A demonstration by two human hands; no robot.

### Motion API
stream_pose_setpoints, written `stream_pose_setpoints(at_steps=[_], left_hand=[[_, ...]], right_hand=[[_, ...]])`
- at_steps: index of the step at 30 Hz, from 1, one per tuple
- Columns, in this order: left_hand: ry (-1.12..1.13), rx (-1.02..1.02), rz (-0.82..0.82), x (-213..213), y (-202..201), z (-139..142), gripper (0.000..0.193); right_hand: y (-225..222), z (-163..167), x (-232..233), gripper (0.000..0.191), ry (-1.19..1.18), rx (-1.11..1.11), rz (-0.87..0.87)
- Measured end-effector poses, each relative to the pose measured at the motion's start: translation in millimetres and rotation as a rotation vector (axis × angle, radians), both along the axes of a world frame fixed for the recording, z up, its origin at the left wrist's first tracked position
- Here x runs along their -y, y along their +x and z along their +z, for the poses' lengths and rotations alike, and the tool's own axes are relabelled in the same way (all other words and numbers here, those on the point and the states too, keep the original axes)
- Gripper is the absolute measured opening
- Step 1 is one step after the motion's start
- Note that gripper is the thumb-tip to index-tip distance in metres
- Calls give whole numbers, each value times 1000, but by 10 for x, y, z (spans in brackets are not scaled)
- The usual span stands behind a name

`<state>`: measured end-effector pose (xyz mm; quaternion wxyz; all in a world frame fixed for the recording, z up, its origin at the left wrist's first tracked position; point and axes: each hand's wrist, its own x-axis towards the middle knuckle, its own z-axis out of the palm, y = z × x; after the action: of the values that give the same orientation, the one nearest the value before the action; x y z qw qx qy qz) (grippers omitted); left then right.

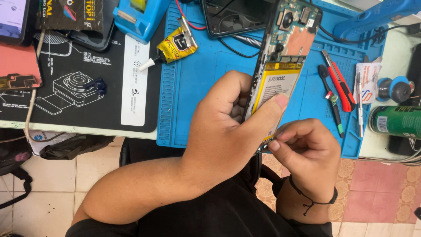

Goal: The person handles a disassembled smartphone, repeatedly opening and closing the back cover to check fit. They briefly operate a second smartphone to view notifications, then return to the first device and use a screwdriver to work on the camera area.

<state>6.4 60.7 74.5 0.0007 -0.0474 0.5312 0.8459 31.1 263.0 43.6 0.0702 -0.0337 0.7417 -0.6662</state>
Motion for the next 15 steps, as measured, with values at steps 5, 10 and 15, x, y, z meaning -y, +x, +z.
stream_pose_setpoints(at_steps=[5, 10, 15], left_hand=[[34, -30, -2, -6, 44, -34, 18], [100, -44, -10, -19, 70, -76, 18], [166, -74, -24, -21, 99, -105, 15]], right_hand=[[-58, -2, -18, 30, -76, 117, 39], [-78, 23, 5, 27, 8, 156, 43], [-47, 36, 39, 24, -23, 180, 32]])
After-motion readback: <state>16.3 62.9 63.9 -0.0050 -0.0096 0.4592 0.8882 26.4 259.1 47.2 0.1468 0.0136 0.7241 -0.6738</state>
